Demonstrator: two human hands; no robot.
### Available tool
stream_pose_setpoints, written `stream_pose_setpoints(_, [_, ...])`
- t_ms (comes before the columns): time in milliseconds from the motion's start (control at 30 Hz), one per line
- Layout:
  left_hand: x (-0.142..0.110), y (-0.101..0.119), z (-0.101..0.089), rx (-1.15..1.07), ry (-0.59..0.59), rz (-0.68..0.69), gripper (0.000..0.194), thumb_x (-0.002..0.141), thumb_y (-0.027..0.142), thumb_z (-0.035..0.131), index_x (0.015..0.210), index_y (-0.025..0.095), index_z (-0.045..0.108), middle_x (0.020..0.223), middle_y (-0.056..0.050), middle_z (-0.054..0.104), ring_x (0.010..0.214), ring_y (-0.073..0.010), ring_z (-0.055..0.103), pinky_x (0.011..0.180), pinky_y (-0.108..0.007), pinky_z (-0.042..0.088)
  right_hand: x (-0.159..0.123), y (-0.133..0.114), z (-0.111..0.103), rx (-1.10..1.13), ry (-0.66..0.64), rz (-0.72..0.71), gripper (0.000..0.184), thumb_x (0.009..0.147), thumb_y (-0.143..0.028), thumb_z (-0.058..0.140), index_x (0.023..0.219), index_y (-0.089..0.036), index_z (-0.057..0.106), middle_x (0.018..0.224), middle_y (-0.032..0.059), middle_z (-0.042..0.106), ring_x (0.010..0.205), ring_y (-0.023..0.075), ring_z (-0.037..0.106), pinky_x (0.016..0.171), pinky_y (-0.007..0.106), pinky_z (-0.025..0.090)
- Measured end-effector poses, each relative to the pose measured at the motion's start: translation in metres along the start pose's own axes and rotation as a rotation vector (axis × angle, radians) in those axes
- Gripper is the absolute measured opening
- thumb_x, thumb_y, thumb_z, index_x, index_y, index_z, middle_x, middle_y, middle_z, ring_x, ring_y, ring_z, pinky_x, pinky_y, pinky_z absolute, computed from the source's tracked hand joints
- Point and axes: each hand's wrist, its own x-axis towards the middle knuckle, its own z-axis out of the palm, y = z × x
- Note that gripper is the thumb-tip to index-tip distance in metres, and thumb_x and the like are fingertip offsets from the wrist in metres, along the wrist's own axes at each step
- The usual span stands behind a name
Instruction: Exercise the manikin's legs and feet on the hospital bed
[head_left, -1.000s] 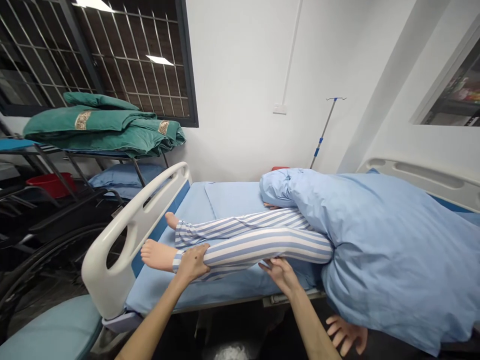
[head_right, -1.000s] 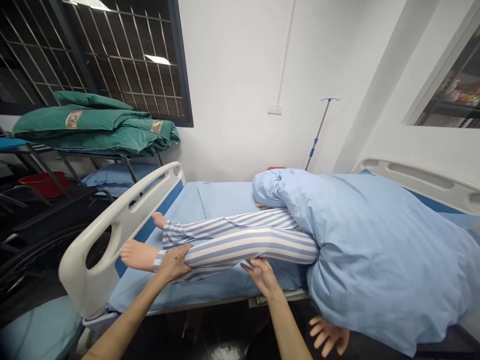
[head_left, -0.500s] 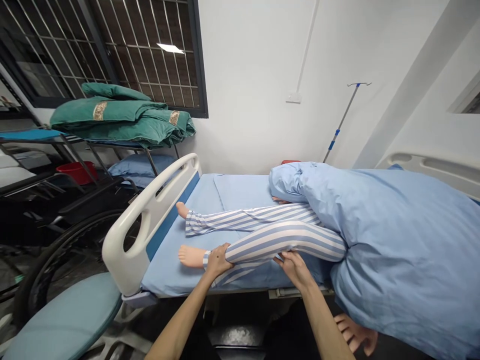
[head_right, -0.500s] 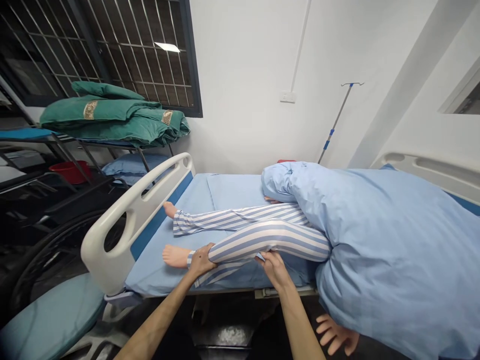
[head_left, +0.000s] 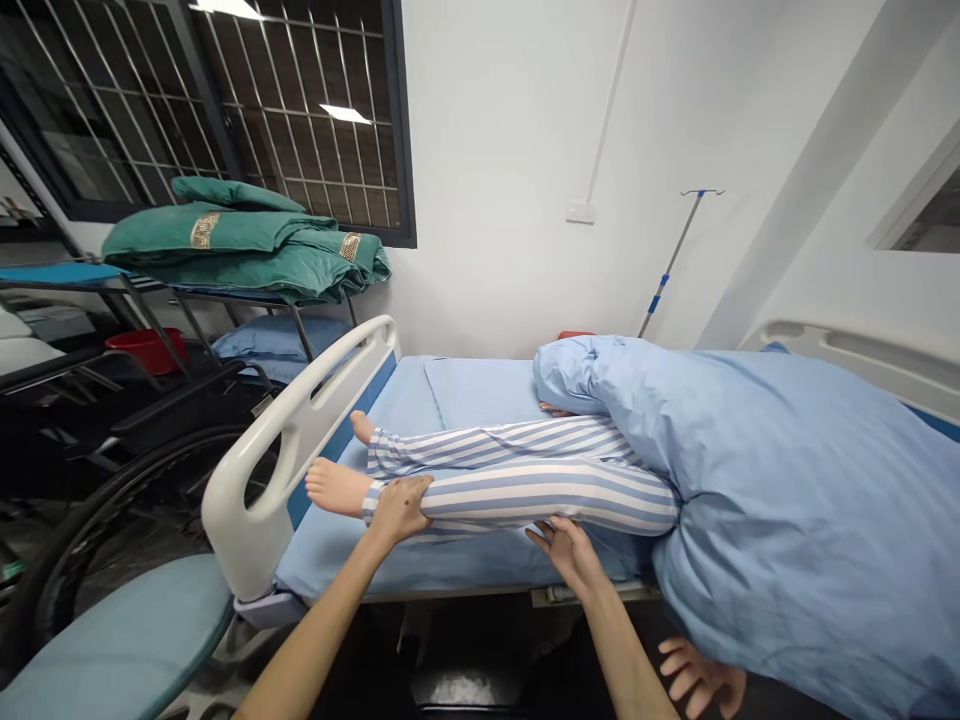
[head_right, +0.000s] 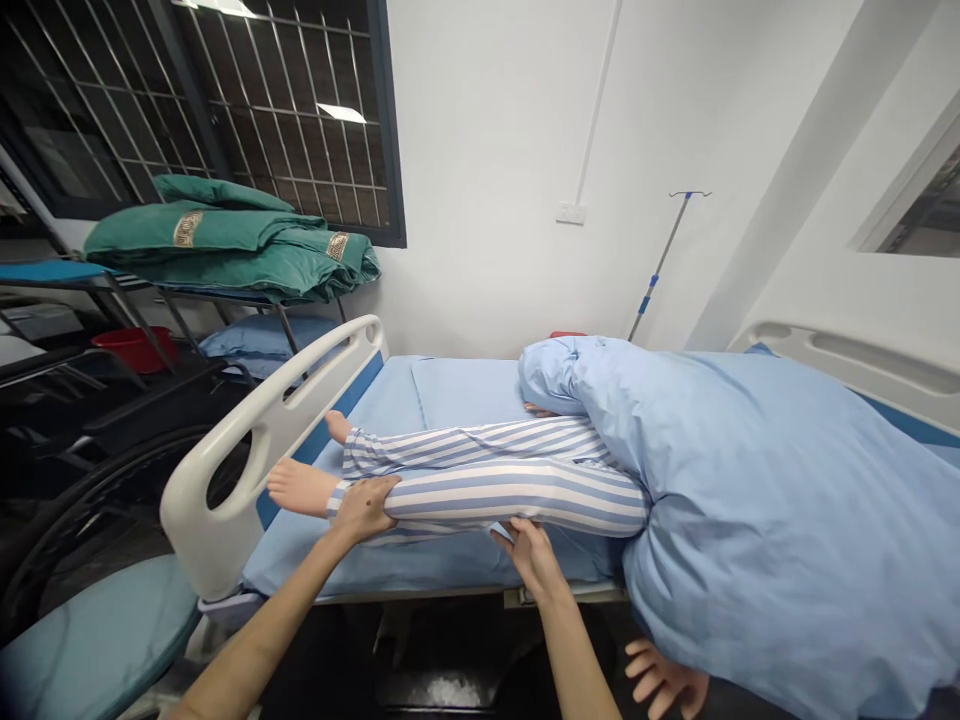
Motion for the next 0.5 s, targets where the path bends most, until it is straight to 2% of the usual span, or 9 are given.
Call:
stream_pose_setpoints(167, [-0.011, -0.007, -0.049, 0.198, 0.016, 0.044, 0.046, 0.063, 0.016, 0.056, 0.109, 0.019, 0.057, 0.102, -0.009, 0.066, 0.098, -0.0284, 0.058, 0.083, -0.039, 0.038, 0.014, 0.029, -0.011, 0.027, 0.041, 0.069, 0.023, 0.05, -0.013, 0.079, 0.065, -0.022, 0.064, 0.08, 0.0, 0.07, 0.09, 0.0265, 0.063, 0.085, 0.045, 0.046])
stream_pose_setpoints(267, [-0.018, -0.001, -0.068, 0.314, 0.029, 0.071, 0.045, 0.065, 0.01, 0.051, 0.109, 0.018, 0.058, 0.097, -0.009, 0.066, 0.094, -0.0288, 0.058, 0.08, -0.04, 0.037, 0.024, 0.052, -0.022, 0.05, 0.046, 0.132, 0.021, 0.049, -0.013, 0.077, 0.064, -0.021, 0.063, 0.082, 0.0008, 0.07, 0.088, 0.0259, 0.064, 0.082, 0.042, 0.047])
stream_pose_setpoints(367, [-0.022, 0.004, -0.073, 0.369, 0.011, 0.092, 0.045, 0.066, 0.007, 0.049, 0.109, 0.017, 0.058, 0.097, -0.01, 0.066, 0.092, -0.0286, 0.058, 0.078, -0.04, 0.037, 0.029, 0.071, -0.033, 0.065, 0.033, 0.153, 0.018, 0.051, -0.012, 0.074, 0.064, -0.02, 0.064, 0.078, 0.0005, 0.07, 0.084, 0.0232, 0.064, 0.083, 0.04, 0.047])
stream_pose_setpoints(500, [-0.025, 0.0, -0.061, 0.344, -0.022, 0.077, 0.045, 0.067, 0.008, 0.05, 0.11, 0.018, 0.058, 0.098, -0.01, 0.066, 0.092, -0.0279, 0.057, 0.077, -0.04, 0.037, 0.029, 0.079, -0.04, 0.086, 0.006, 0.153, 0.017, 0.053, -0.01, 0.071, 0.065, -0.02, 0.065, 0.076, 0.0001, 0.069, 0.081, 0.0214, 0.064, 0.086, 0.041, 0.047])
